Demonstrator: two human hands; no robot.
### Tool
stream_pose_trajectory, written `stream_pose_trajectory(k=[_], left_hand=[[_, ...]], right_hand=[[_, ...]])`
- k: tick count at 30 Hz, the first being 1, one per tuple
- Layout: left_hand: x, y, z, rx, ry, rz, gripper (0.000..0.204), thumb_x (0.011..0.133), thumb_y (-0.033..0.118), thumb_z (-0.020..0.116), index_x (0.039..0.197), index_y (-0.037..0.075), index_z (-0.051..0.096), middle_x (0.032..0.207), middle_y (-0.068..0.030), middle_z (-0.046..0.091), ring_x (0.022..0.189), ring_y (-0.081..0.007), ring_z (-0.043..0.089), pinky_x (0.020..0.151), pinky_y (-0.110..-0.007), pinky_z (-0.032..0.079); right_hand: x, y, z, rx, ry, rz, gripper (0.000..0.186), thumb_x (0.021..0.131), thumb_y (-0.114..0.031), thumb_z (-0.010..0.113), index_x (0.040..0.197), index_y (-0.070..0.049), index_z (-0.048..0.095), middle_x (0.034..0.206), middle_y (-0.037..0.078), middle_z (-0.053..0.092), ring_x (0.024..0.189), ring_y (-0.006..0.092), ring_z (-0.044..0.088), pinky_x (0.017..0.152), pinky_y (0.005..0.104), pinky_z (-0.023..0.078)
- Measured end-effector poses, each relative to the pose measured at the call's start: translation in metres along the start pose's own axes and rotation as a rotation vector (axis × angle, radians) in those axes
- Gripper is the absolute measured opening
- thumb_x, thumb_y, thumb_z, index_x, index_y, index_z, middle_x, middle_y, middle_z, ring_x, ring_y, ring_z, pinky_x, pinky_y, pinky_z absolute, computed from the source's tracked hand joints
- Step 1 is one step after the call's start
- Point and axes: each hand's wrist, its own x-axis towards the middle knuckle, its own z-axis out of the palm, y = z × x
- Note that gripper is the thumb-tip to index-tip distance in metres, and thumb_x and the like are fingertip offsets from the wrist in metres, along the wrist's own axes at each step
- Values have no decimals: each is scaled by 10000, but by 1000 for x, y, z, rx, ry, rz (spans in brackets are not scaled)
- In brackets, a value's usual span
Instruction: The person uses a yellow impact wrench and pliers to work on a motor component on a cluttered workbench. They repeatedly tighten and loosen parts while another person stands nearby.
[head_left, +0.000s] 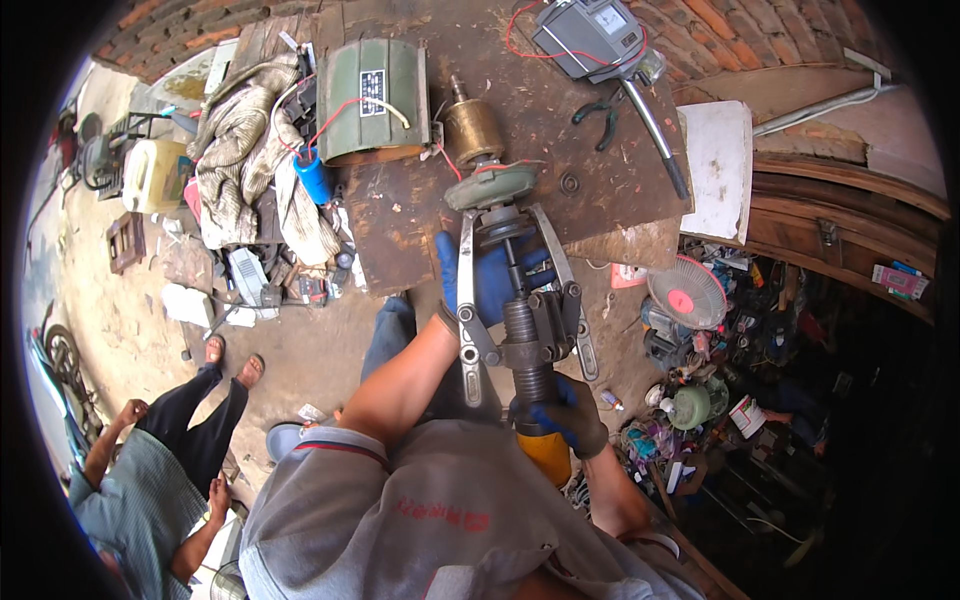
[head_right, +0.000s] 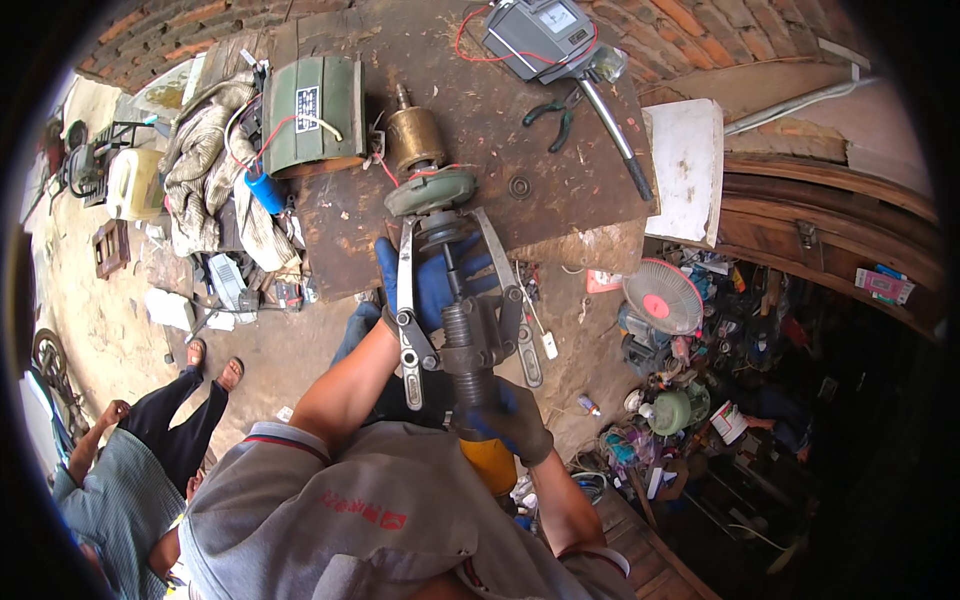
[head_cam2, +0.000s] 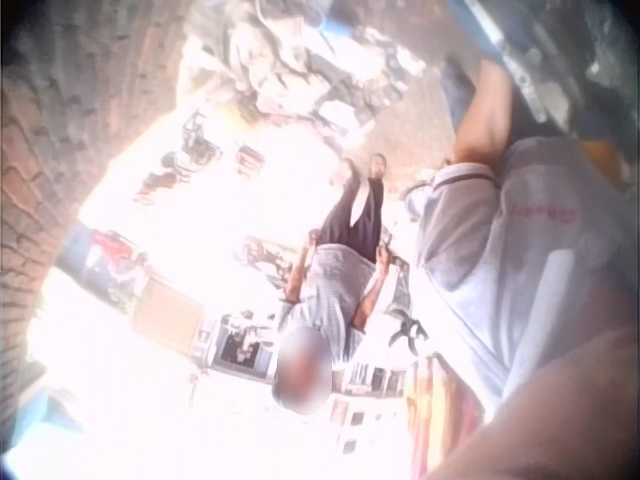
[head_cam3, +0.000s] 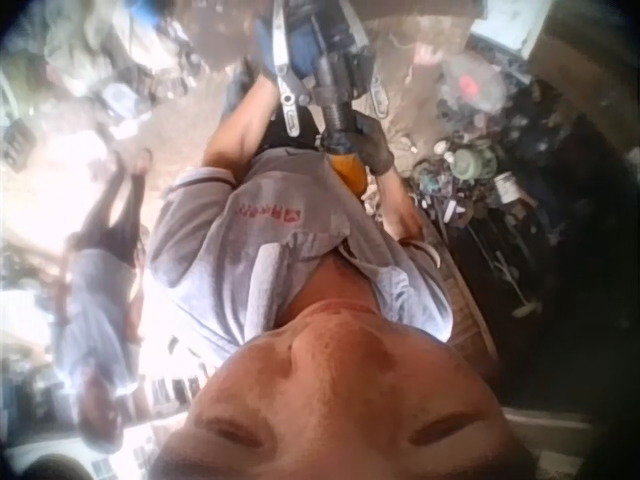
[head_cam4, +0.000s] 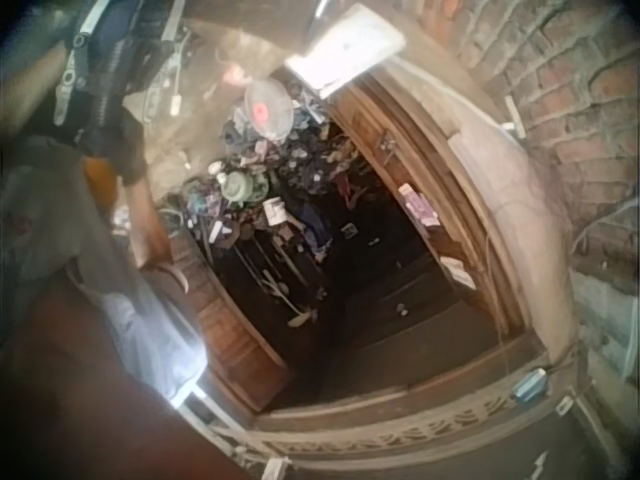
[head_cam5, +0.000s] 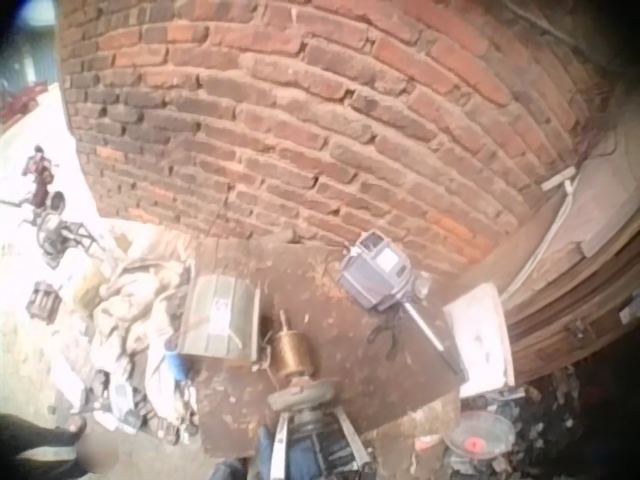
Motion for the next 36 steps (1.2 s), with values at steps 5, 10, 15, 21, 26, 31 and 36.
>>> stream_pose_trajectory(k=[5, 10, 15, 21, 26, 31, 36], left_hand=[[6, -2, -2, -27, -76, -12, 1203, 734, 924, 397, 1526, 28, 271, 1521, -273, 341, 1377, -462, 379, 1149, -583, 300], [12, -3, -6, -46, -124, -33, 1240, 704, 950, 387, 1541, 49, 236, 1529, -281, 318, 1381, -480, 363, 1149, -590, 299], [15, -4, -5, -3, -178, -61, 1266, 692, 975, 328, 1539, 36, 259, 1557, -316, 247, 1406, -478, 334, 1147, -624, 261], [13, -8, 11, -109, 11, -12, 1232, 706, 954, 345, 1517, 29, 284, 1507, -333, 319, 1386, -525, 332, 1141, -623, 300], [17, -6, -1, -75, -22, -34, 1169, 759, 925, 270, 1493, 17, 329, 1505, -317, 336, 1395, -491, 340, 1159, -617, 273], [18, -7, 14, -58, 53, 4, 1132, 797, 890, 302, 1467, -21, 349, 1440, -331, 417, 1331, -514, 420, 1109, -596, 368], [17, -7, 9, -87, 30, -2, 1135, 781, 865, 394, 1477, -28, 329, 1447, -334, 404, 1325, -505, 430, 1112, -588, 364]], right_hand=[[1, -1, -1, -21, 11, -14, 468, 838, -176, 685, 1193, 86, 532, 989, 172, 683, 816, 206, 679, 737, 315, 553], [0, 4, -8, 6, -17, -13, 473, 837, -172, 696, 1192, 94, 532, 985, 170, 682, 824, 205, 680, 723, 301, 553], [1, 4, -5, -27, 2, -39, 490, 836, -160, 705, 1214, 95, 525, 994, 168, 679, 821, 200, 675, 721, 301, 551], [1, 3, -7, -29, -14, -56, 483, 844, -154, 695, 1220, 95, 522, 995, 168, 680, 826, 192, 672, 725, 301, 549], [0, 2, -10, -19, -26, -26, 460, 856, -152, 680, 1216, 93, 531, 987, 170, 682, 818, 188, 668, 719, 291, 541], [1, 2, -16, 112, -43, 32, 486, 863, -211, 696, 1234, 75, 564, 1037, 144, 693, 906, 201, 693, 820, 313, 561], [8, 10, -16, 346, -56, 38, 625, 849, -298, 703, 1313, 69, 500, 1057, 179, 677, 926, 270, 698, 846, 386, 571]])
